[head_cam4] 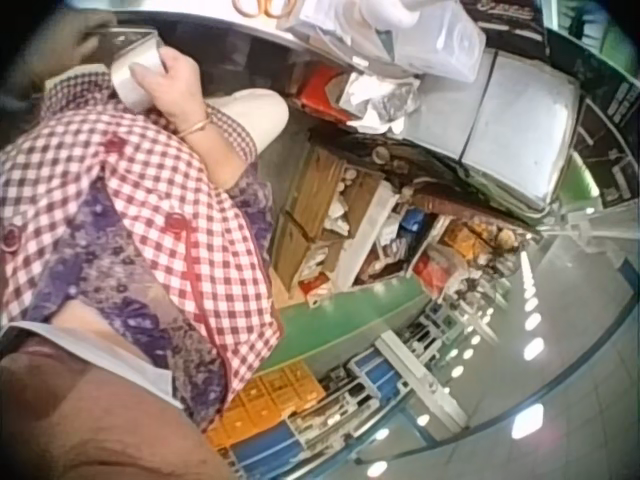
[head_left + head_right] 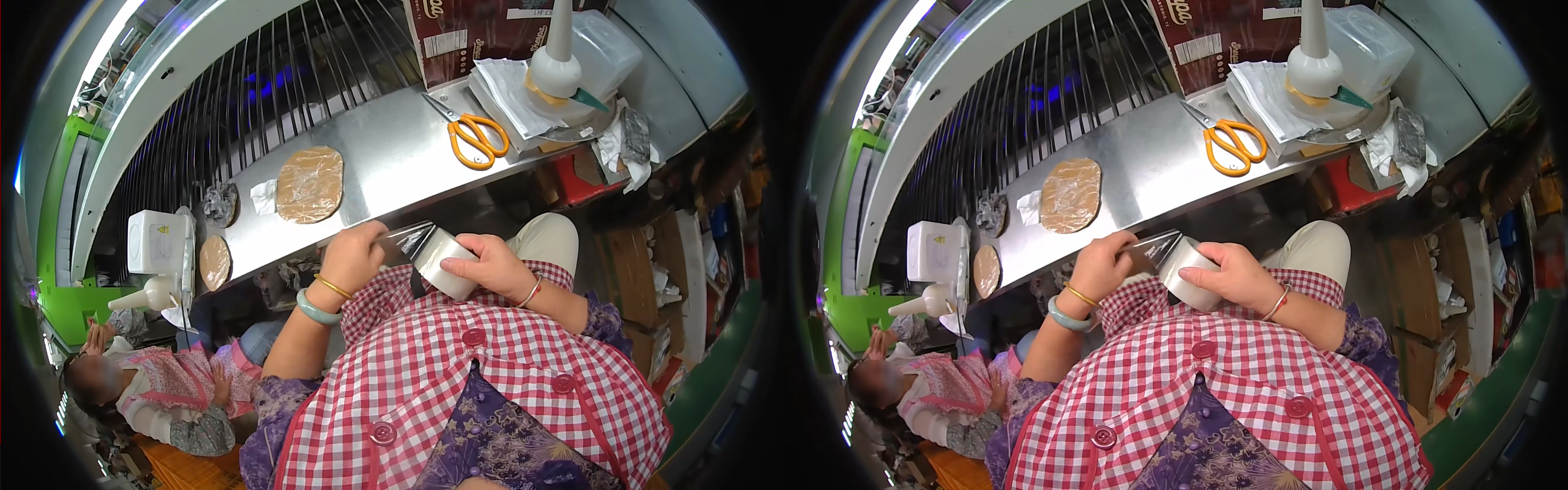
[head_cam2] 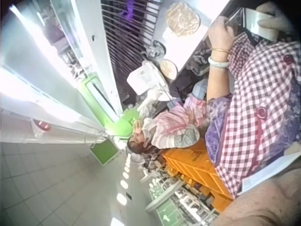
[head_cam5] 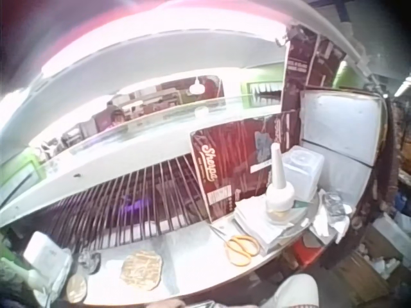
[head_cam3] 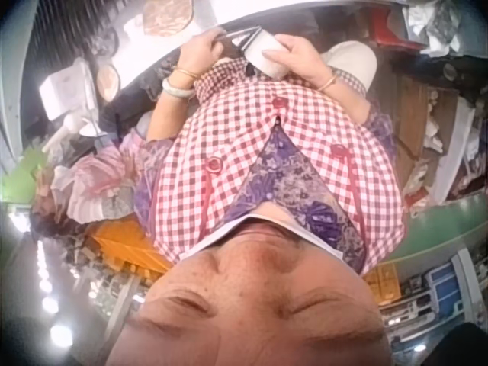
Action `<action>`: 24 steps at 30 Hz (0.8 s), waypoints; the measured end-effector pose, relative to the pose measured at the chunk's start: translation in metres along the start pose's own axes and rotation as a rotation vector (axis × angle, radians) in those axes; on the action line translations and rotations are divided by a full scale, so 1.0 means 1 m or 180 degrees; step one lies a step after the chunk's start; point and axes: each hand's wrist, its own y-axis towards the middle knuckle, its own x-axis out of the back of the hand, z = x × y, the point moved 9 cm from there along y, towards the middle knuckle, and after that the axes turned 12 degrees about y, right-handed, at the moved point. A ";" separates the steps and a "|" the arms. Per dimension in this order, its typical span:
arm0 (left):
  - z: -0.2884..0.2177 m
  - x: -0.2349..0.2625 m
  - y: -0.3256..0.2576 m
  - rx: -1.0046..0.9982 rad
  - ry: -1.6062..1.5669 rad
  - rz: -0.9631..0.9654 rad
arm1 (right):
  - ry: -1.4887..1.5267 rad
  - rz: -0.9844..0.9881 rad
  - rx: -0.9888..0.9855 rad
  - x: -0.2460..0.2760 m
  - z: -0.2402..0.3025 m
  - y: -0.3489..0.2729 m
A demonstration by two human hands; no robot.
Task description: The person wraps small, flat cardboard items with clear packing tape. They use scissors to cut the tape and a cloth to smooth the surface. The wrapped items are placed on a metal workbench next to a conveyor belt.
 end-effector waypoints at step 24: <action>0.008 0.010 -0.024 0.0512 0.0643 -0.1022 | -0.0937 -0.0008 0.0540 -0.019 0.042 -0.002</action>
